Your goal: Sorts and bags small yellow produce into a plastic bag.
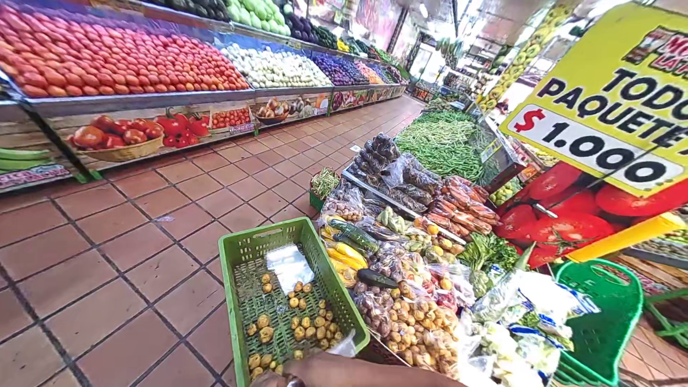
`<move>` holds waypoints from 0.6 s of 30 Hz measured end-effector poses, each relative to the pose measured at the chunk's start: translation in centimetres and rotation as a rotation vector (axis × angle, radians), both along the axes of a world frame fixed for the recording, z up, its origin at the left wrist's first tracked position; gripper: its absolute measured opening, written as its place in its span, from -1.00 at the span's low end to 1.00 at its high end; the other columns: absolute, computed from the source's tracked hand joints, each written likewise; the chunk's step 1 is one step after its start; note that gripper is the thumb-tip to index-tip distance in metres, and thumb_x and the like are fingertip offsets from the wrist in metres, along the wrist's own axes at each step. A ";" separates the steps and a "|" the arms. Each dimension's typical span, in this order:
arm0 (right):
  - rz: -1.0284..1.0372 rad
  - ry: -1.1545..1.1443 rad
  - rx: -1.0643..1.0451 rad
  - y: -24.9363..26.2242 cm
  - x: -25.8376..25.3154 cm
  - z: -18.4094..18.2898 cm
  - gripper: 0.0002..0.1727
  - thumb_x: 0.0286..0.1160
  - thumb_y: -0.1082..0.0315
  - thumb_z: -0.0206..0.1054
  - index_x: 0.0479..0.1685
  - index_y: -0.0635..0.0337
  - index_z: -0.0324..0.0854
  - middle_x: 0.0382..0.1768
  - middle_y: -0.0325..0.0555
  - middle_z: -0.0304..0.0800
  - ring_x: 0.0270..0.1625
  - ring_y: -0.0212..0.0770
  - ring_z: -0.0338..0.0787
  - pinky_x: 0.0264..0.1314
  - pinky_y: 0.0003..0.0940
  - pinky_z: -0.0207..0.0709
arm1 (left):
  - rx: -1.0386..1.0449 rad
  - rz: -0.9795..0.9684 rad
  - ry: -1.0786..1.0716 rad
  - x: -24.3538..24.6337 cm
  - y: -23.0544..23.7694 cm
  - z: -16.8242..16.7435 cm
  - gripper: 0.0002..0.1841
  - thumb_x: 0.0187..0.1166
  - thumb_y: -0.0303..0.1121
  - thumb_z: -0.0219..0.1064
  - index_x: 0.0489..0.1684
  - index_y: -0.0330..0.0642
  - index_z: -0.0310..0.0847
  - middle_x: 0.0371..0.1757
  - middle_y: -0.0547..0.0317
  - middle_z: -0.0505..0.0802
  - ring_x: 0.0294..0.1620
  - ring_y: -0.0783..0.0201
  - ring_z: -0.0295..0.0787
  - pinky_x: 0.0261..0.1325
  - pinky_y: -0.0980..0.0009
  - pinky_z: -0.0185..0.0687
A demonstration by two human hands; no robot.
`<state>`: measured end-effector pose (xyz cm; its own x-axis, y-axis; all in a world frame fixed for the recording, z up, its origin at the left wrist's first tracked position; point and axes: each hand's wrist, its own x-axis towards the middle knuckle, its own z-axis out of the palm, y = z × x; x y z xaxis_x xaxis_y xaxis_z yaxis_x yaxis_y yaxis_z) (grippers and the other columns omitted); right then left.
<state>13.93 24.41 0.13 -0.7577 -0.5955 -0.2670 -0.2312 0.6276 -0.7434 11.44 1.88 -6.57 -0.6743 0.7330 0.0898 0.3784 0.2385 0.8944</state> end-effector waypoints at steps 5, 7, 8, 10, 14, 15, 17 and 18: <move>-0.067 -0.224 -0.121 3.4 -1.4 2.9 -0.57 0.80 0.16 0.14 -0.22 0.36 0.74 -0.38 0.05 0.74 -0.27 -0.08 0.71 -0.13 0.02 0.55 | 0.001 -0.013 0.006 -0.4 -0.7 2.0 -0.67 0.72 -0.35 0.14 -0.18 -0.46 0.75 -0.15 -0.26 0.85 0.04 -0.18 0.80 0.33 -0.15 0.60; -0.181 -0.280 -0.255 4.6 -2.2 4.4 -0.58 0.79 0.15 0.13 -0.31 0.30 0.70 -0.22 -0.09 0.68 -0.14 -0.26 0.62 -0.02 -0.20 0.47 | -0.004 -0.019 0.013 -0.4 -0.6 3.0 -0.66 0.73 -0.33 0.13 -0.20 -0.46 0.75 -0.16 -0.27 0.85 0.03 -0.20 0.81 0.30 -0.16 0.61; -0.256 -0.338 -0.416 4.6 -2.3 5.0 -0.61 0.77 0.18 0.12 -0.27 0.28 0.73 -0.04 -0.16 0.73 0.03 -0.35 0.63 0.14 -0.30 0.49 | -0.002 -0.026 0.005 -0.5 -0.5 3.4 -0.65 0.74 -0.34 0.12 -0.20 -0.49 0.74 -0.17 -0.30 0.84 0.02 -0.21 0.80 0.28 -0.17 0.61; -0.373 -0.483 -0.897 3.0 -1.8 5.6 -0.57 0.76 0.11 0.06 -0.16 0.21 0.79 0.09 -0.15 0.85 0.16 -0.33 0.76 0.31 -0.31 0.58 | 0.027 -0.031 0.008 -0.6 -0.4 4.3 -0.62 0.76 -0.31 0.10 -0.24 -0.49 0.72 -0.19 -0.29 0.83 0.01 -0.20 0.79 0.25 -0.14 0.62; -0.395 -0.612 -1.348 -2.7 0.2 5.9 -0.50 0.67 -0.26 0.16 -0.61 -0.21 0.55 -0.68 -0.53 0.53 -0.58 -0.51 0.57 -0.38 -0.51 0.51 | 0.139 -0.003 0.100 -0.4 -0.5 5.6 -0.60 0.80 -0.25 0.07 -0.25 -0.32 0.79 -0.18 -0.07 0.90 0.04 0.05 0.83 0.31 0.02 0.64; -0.371 -0.521 -1.240 -3.0 0.5 5.7 -0.50 0.71 -0.16 0.14 -0.64 -0.17 0.51 -0.71 -0.54 0.46 -0.64 -0.57 0.47 -0.51 -0.59 0.37 | 0.147 0.000 0.118 -0.2 -0.6 5.7 -0.62 0.77 -0.28 0.09 -0.23 -0.35 0.79 -0.19 -0.10 0.89 0.02 0.03 0.83 0.31 -0.01 0.63; -0.310 -0.281 -0.992 -1.8 -0.2 6.2 -0.55 0.68 0.01 0.15 -0.64 -0.02 0.55 -0.70 -0.45 0.47 -0.62 -0.56 0.43 -0.52 -0.56 0.30 | 0.128 -0.025 0.163 0.0 -0.7 5.9 -0.60 0.80 -0.23 0.10 -0.23 -0.34 0.79 -0.23 -0.08 0.90 -0.01 0.03 0.85 0.33 -0.01 0.64; -0.304 -0.251 -1.022 -1.3 -1.2 6.3 -0.51 0.72 -0.06 0.17 -0.66 -0.11 0.52 -0.74 -0.52 0.45 -0.65 -0.58 0.43 -0.54 -0.56 0.32 | 0.117 -0.044 0.179 -0.1 -0.5 6.2 -0.58 0.82 -0.19 0.08 -0.27 -0.31 0.76 -0.28 -0.04 0.87 -0.05 0.06 0.83 0.29 0.02 0.64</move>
<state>12.69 23.16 6.45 -0.9035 -0.4212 0.0795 0.0597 -0.3074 -0.9497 11.38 1.37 -0.35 -0.6072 0.7389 0.2919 0.5417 0.1162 0.8325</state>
